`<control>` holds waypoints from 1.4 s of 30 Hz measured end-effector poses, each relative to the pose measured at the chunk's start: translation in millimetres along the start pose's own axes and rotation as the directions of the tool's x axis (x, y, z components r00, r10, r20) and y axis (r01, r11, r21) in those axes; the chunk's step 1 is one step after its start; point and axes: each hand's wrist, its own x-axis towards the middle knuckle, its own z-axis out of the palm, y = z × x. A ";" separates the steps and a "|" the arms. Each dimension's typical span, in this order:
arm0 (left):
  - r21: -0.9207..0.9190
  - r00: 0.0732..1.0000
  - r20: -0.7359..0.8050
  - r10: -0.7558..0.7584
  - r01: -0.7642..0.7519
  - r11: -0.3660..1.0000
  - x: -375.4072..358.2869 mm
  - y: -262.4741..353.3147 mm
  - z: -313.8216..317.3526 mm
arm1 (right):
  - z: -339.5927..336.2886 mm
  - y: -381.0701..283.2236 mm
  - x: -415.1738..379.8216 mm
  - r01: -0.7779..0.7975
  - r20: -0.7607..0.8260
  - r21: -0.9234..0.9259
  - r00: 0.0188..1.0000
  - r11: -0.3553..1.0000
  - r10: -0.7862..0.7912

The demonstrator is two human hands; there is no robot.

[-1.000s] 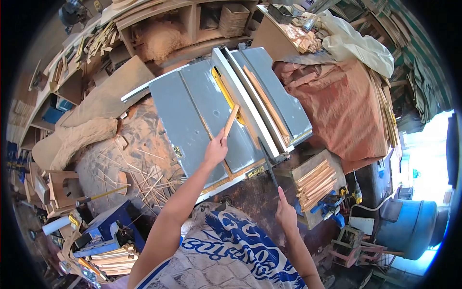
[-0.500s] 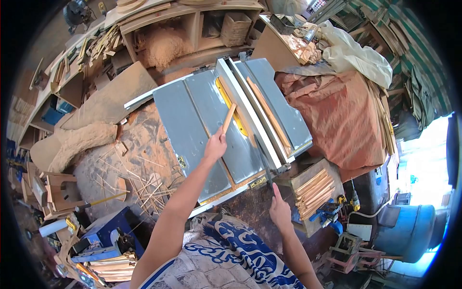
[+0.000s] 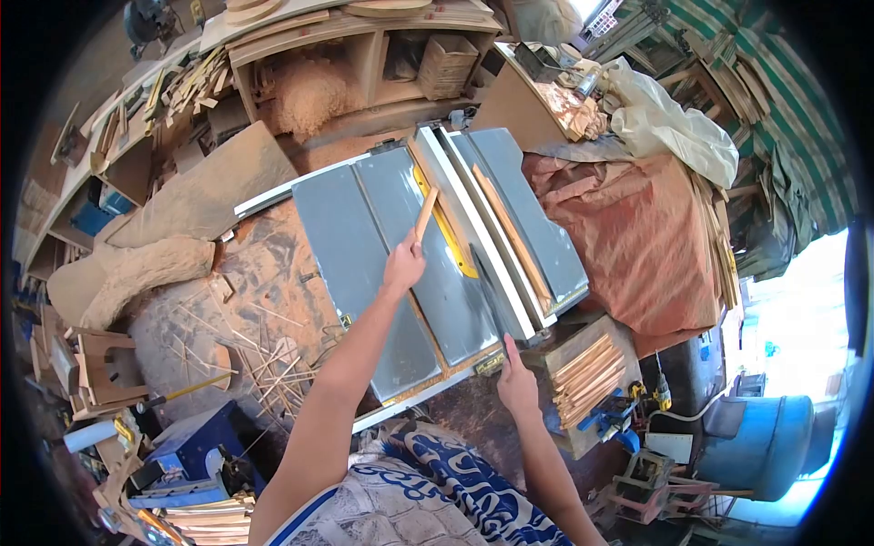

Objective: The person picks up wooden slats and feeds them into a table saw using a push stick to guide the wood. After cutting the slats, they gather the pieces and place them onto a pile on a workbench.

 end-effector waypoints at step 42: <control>-0.023 0.952 -0.306 -0.031 0.026 0.999 364.6 30.6 -22.9 | -12.9 -169.4 121.7 -0.056 0.022 -0.201 0.998 0.978 0.062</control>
